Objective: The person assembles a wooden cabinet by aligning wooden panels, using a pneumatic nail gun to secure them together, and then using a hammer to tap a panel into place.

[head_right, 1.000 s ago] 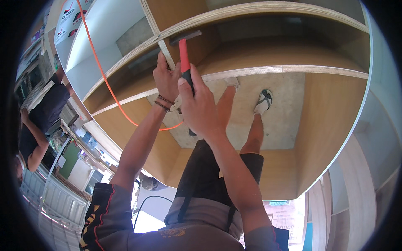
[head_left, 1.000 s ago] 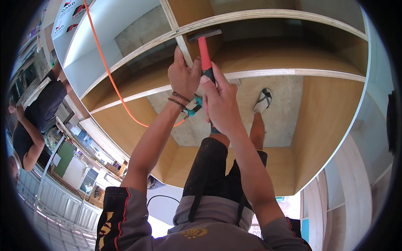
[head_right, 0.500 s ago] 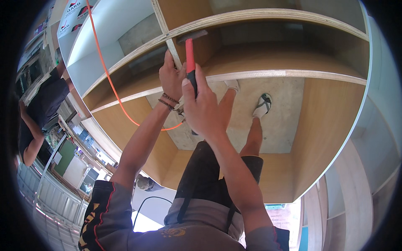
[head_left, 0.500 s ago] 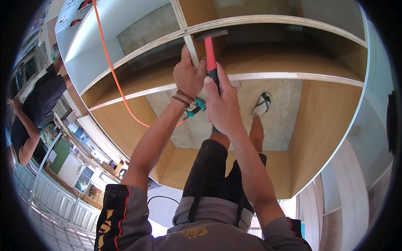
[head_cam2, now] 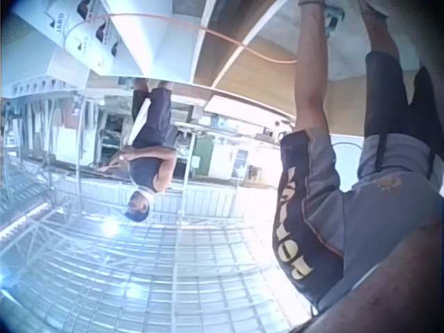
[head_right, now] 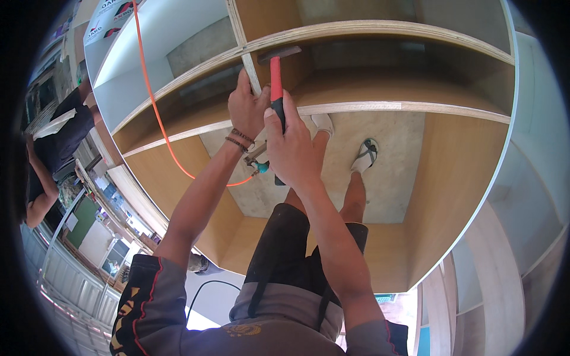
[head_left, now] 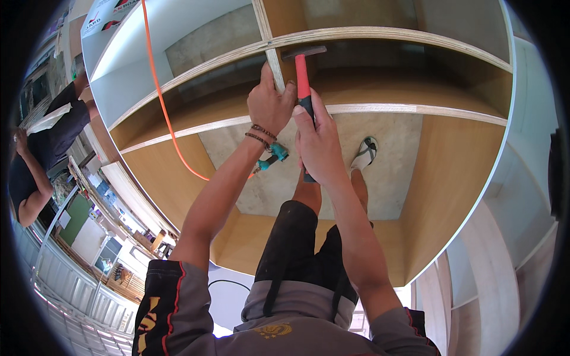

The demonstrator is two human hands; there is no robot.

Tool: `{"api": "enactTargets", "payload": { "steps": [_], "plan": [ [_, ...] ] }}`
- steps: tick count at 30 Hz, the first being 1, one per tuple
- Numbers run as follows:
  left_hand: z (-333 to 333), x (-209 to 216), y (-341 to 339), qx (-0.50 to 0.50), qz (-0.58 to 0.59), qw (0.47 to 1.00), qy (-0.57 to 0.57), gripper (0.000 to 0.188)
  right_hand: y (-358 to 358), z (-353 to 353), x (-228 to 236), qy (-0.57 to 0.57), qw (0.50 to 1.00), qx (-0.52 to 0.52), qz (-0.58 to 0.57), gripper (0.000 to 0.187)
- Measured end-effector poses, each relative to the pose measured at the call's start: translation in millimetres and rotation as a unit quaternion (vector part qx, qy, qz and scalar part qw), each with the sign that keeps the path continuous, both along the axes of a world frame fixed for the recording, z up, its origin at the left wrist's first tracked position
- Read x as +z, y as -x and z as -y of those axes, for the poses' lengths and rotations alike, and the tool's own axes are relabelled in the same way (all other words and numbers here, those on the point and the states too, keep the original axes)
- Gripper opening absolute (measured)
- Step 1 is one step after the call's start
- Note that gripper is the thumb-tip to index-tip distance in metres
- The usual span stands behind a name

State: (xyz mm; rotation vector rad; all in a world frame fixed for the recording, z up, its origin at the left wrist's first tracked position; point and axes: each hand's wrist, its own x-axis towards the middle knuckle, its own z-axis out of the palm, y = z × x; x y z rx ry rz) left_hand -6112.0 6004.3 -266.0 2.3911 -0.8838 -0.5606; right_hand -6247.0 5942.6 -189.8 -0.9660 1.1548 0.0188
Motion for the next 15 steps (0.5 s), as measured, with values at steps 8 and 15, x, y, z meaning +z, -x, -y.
{"api": "enactTargets", "payload": {
  "steps": [8,15],
  "plan": [
    [3,-3,2,0.028,0.081,0.996,-0.012,0.038,60,-14,30,0.136,0.989,-0.063,0.0,0.05],
    [15,-56,-58,0.059,0.251,0.931,-0.259,0.056,326,-76,17,0.327,0.93,0.099,-0.134,0.039]
  ]
}}
